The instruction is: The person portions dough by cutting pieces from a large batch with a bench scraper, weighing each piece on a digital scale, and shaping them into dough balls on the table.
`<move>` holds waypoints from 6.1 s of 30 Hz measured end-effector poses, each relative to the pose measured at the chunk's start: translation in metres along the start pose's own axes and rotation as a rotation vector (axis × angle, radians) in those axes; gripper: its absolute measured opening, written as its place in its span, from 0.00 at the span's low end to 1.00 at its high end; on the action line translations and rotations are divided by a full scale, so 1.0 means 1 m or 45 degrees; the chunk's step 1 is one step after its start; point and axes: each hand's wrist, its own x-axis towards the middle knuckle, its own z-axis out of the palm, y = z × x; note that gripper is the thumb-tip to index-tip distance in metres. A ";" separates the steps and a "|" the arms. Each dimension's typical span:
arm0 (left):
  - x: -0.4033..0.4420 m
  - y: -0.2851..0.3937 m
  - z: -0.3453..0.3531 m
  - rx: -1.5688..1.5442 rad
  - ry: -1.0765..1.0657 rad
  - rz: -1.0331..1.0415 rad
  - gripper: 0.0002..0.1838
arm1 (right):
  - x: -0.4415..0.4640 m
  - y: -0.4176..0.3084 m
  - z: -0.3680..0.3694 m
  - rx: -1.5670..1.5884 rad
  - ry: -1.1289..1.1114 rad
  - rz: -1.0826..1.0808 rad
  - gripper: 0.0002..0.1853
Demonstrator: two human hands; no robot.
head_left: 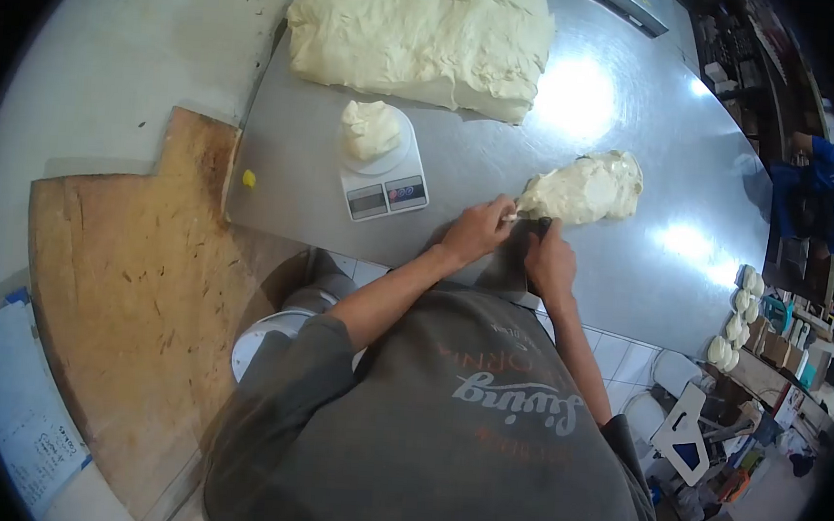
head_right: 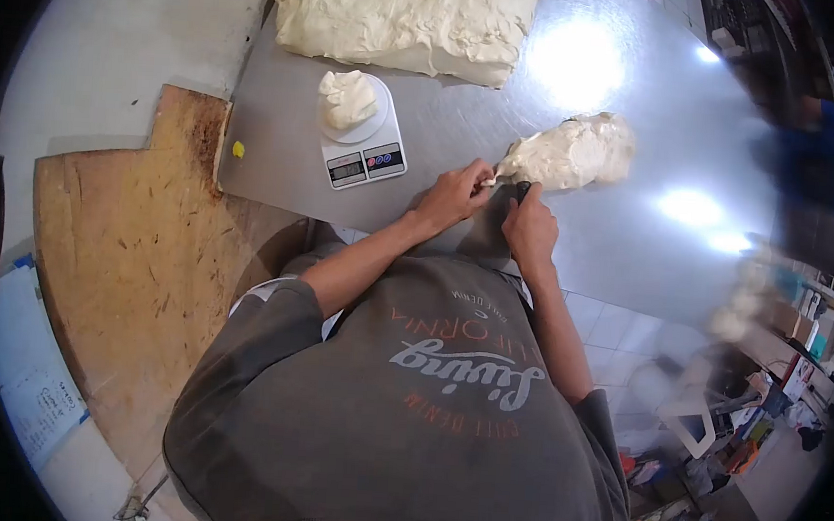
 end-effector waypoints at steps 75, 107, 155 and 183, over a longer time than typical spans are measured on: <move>-0.045 -0.017 -0.040 0.282 0.169 -0.166 0.17 | 0.004 -0.060 0.016 0.028 -0.083 -0.426 0.15; -0.047 -0.128 -0.284 0.308 1.463 -0.183 0.15 | 0.009 -0.022 0.031 0.370 0.189 -0.333 0.32; -0.120 -0.090 -0.245 -0.236 1.615 -0.291 0.17 | 0.048 -0.145 -0.291 1.487 1.399 -1.820 0.05; -0.271 -0.075 -0.182 -0.074 1.588 -0.745 0.26 | -0.002 -0.212 -0.276 1.433 1.681 -1.798 0.09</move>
